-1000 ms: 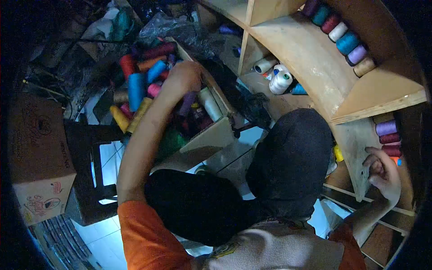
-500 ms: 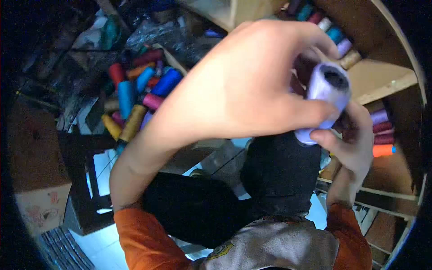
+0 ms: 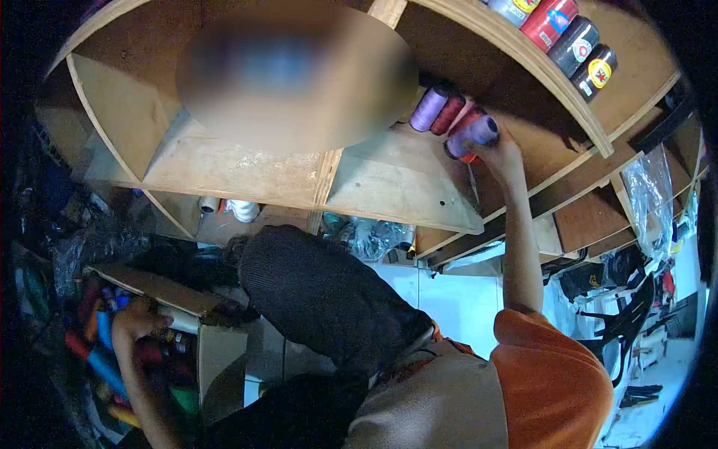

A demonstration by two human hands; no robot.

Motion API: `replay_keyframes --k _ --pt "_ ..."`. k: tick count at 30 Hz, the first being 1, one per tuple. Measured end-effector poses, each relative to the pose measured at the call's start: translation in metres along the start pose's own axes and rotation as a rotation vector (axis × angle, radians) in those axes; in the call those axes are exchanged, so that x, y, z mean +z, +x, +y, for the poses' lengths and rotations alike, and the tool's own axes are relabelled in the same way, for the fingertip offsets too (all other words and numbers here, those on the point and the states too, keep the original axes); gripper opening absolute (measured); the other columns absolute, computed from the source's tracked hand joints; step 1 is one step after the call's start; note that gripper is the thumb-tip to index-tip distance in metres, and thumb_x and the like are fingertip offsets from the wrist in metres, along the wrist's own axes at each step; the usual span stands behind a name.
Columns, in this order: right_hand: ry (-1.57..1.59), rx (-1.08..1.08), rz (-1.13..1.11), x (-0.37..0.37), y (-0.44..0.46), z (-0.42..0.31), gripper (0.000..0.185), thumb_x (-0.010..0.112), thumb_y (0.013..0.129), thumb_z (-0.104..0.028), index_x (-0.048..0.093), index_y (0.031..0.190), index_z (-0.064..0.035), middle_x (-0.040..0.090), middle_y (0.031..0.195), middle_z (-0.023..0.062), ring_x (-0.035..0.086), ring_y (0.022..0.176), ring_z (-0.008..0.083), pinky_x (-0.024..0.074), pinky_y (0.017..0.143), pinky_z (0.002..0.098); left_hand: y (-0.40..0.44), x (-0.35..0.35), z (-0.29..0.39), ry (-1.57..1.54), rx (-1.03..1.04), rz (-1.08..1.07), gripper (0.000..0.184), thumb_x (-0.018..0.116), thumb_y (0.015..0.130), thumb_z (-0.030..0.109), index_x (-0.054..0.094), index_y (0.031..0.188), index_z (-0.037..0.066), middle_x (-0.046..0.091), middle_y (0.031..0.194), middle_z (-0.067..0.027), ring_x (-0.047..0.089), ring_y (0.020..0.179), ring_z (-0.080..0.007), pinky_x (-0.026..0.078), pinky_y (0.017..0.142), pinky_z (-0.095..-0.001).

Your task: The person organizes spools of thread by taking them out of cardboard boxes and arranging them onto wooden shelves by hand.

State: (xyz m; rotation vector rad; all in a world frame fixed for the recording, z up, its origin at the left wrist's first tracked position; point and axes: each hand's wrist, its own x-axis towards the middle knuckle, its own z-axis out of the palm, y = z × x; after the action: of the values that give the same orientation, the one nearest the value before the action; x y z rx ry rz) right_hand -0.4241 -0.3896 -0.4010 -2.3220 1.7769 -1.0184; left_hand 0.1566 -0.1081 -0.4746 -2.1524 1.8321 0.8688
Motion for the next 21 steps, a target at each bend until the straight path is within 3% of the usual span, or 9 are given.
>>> replay_keyframes --k 1,3,6,8,9,12,13,16,21 --pt "0.028 -0.066 0.079 0.005 0.005 0.005 0.053 0.077 0.068 -0.025 0.055 0.114 -0.0114 0.066 0.099 0.01 0.064 0.091 0.0227 0.0493 0.08 0.0336 0.012 -0.002 -0.02 -0.104 -0.002 -0.151 0.052 0.073 0.067 0.028 0.057 0.107 -0.001 0.064 0.095 -0.0213 0.062 0.089 -0.0282 0.048 0.08 -0.0372" --pt "-0.085 0.082 0.059 0.006 0.017 -0.016 0.057 0.078 0.066 -0.025 0.053 0.116 -0.0127 0.066 0.1 0.0116 0.063 0.094 0.0253 0.0492 0.081 0.0341 0.024 0.009 -0.039 -0.162 0.029 -0.169 0.055 0.074 0.065 0.027 0.056 0.108 -0.003 0.063 0.094 -0.0216 0.062 0.088 -0.0272 0.049 0.078 -0.0373" --pt "-0.262 0.125 0.095 0.021 0.046 0.004 0.062 0.079 0.062 -0.035 0.056 0.114 -0.0105 0.064 0.103 0.0155 0.062 0.097 0.0302 0.0484 0.085 0.0373 0.019 0.03 -0.054 -0.137 0.12 0.081 0.058 0.076 0.064 0.023 0.054 0.109 -0.005 0.064 0.092 -0.0193 0.063 0.083 -0.025 0.05 0.073 -0.0365" --pt "-0.378 0.116 0.083 0.025 0.063 0.019 0.064 0.078 0.061 -0.041 0.058 0.112 -0.0083 0.064 0.104 0.0167 0.062 0.097 0.031 0.0477 0.086 0.0385 0.009 0.016 -0.063 -0.292 0.182 0.065 0.058 0.077 0.063 0.021 0.053 0.109 -0.005 0.065 0.091 -0.0162 0.063 0.077 -0.0233 0.051 0.07 -0.0353" --pt "-0.397 0.07 0.074 0.022 0.066 0.023 0.066 0.076 0.059 -0.048 0.062 0.106 -0.0048 0.063 0.105 0.0183 0.061 0.097 0.0329 0.0471 0.087 0.0394 0.003 0.013 -0.066 -0.408 0.094 0.064 0.057 0.078 0.062 0.019 0.054 0.108 -0.004 0.064 0.089 -0.013 0.061 0.074 -0.0206 0.051 0.066 -0.0334" --pt "-0.404 0.145 -0.007 0.008 0.07 0.018 0.066 0.076 0.058 -0.05 0.064 0.105 -0.0048 0.063 0.106 0.0189 0.061 0.097 0.0336 0.0463 0.088 0.04 -0.02 -0.009 -0.05 -0.677 -0.029 0.128 0.053 0.079 0.062 0.013 0.054 0.106 -0.002 0.061 0.086 -0.0071 0.059 0.071 -0.0156 0.05 0.062 -0.0298" --pt "-0.433 0.168 -0.033 0.006 0.07 0.014 0.066 0.076 0.058 -0.05 0.064 0.105 -0.0049 0.063 0.106 0.0196 0.06 0.099 0.0338 0.0453 0.089 0.0401 -0.023 -0.011 -0.042 -0.888 0.049 0.152 0.048 0.078 0.065 0.006 0.053 0.105 0.0 0.059 0.084 -0.0043 0.058 0.072 -0.0136 0.049 0.062 -0.0275" --pt "-0.499 0.172 -0.077 0.008 0.066 0.002 0.066 0.076 0.057 -0.051 0.065 0.105 -0.0055 0.062 0.108 0.0214 0.058 0.103 0.0338 0.0425 0.092 0.0405 -0.022 -0.006 -0.046 -1.05 0.084 0.154 0.044 0.076 0.068 0.003 0.051 0.105 0.001 0.059 0.089 -0.0052 0.057 0.078 -0.0136 0.049 0.067 -0.0273" --pt "-0.746 0.097 -0.032 0.015 0.058 0.004 0.064 0.071 0.063 -0.057 0.067 0.099 -0.0031 0.063 0.103 0.0219 0.061 0.097 0.0334 0.0448 0.088 0.0405 -0.028 -0.014 -0.04 -1.06 0.161 0.126 0.047 0.076 0.067 0.001 0.051 0.106 0.002 0.059 0.097 -0.0079 0.058 0.09 -0.0169 0.049 0.078 -0.0304"
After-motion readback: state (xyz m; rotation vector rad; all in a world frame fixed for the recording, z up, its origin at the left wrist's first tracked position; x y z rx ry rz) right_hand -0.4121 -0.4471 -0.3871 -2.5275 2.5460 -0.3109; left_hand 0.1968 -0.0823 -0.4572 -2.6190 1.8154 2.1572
